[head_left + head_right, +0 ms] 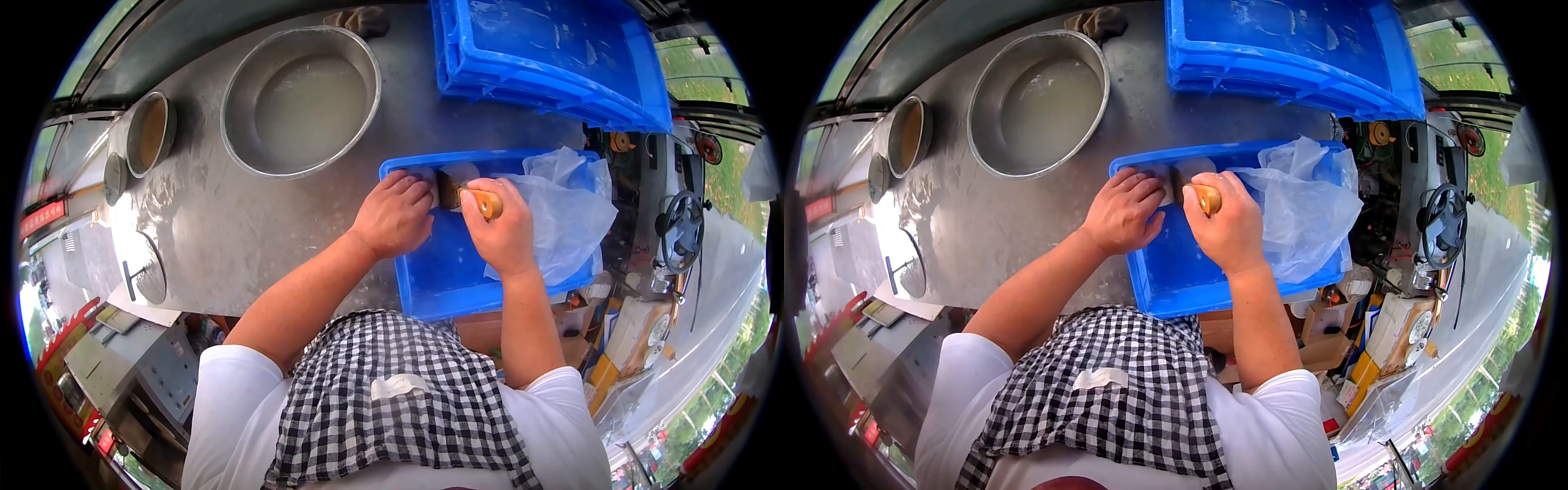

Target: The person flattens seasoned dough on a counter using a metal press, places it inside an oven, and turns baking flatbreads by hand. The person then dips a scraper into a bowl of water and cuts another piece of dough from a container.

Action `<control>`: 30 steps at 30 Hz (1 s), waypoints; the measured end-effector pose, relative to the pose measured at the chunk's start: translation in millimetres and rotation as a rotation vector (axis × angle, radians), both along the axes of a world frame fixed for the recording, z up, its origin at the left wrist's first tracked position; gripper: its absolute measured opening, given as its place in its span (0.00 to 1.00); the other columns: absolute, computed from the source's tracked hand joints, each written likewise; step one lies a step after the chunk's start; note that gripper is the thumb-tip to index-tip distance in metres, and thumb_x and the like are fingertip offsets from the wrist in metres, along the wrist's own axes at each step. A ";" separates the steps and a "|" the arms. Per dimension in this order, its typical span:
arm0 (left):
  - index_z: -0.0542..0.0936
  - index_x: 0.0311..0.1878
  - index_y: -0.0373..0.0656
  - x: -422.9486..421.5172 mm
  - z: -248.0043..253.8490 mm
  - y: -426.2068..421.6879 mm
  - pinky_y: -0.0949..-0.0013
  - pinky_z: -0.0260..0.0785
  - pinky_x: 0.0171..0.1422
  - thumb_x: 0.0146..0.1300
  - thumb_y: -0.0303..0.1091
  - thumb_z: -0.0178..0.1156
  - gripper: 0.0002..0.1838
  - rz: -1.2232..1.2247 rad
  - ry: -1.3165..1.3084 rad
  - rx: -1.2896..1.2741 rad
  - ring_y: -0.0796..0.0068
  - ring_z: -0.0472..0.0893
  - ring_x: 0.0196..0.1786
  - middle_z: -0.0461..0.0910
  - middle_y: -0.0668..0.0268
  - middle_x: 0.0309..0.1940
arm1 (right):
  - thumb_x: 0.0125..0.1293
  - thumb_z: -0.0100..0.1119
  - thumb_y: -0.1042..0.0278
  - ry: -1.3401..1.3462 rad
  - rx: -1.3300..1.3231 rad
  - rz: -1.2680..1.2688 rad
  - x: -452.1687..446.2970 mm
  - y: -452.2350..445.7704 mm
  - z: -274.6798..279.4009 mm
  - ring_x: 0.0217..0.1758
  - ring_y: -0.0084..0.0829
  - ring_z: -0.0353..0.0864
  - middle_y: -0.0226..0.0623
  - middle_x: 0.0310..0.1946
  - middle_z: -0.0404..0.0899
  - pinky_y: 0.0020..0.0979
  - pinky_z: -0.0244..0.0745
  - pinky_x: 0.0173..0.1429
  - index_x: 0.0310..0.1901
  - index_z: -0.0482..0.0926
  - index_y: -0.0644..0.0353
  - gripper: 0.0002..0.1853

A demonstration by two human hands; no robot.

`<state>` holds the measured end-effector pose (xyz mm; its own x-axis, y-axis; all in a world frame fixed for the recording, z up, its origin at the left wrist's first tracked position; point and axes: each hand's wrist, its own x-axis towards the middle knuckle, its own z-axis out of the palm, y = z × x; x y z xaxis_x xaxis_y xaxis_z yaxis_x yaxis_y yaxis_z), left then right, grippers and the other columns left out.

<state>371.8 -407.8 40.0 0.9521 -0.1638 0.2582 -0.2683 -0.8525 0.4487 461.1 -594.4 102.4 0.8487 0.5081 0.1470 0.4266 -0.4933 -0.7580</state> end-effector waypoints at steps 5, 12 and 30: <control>0.85 0.40 0.40 0.6 -0.4 -0.2 0.54 0.68 0.75 0.53 0.36 0.68 0.13 0.004 -0.014 -0.012 0.59 0.83 0.58 0.86 0.58 0.49 | 0.68 0.70 0.69 -0.015 0.027 0.020 5.0 0.3 -12.6 0.37 0.48 0.84 0.41 0.36 0.83 0.41 0.81 0.43 0.42 0.84 0.60 0.06; 0.86 0.47 0.40 -2.0 -1.1 1.6 0.52 0.67 0.77 0.57 0.38 0.70 0.16 -0.010 0.060 0.012 0.58 0.83 0.62 0.86 0.59 0.54 | 0.67 0.71 0.66 -0.097 -0.069 -0.029 4.9 1.2 -19.0 0.35 0.47 0.84 0.37 0.35 0.83 0.41 0.81 0.40 0.40 0.84 0.56 0.06; 0.86 0.46 0.42 -3.4 -2.8 0.8 0.52 0.67 0.77 0.58 0.37 0.70 0.15 -0.005 0.051 -0.019 0.59 0.83 0.61 0.86 0.60 0.54 | 0.76 0.70 0.59 0.418 0.491 -0.565 -2.1 -38.4 0.6 0.24 0.16 0.75 0.28 0.31 0.81 0.19 0.71 0.30 0.47 0.83 0.60 0.12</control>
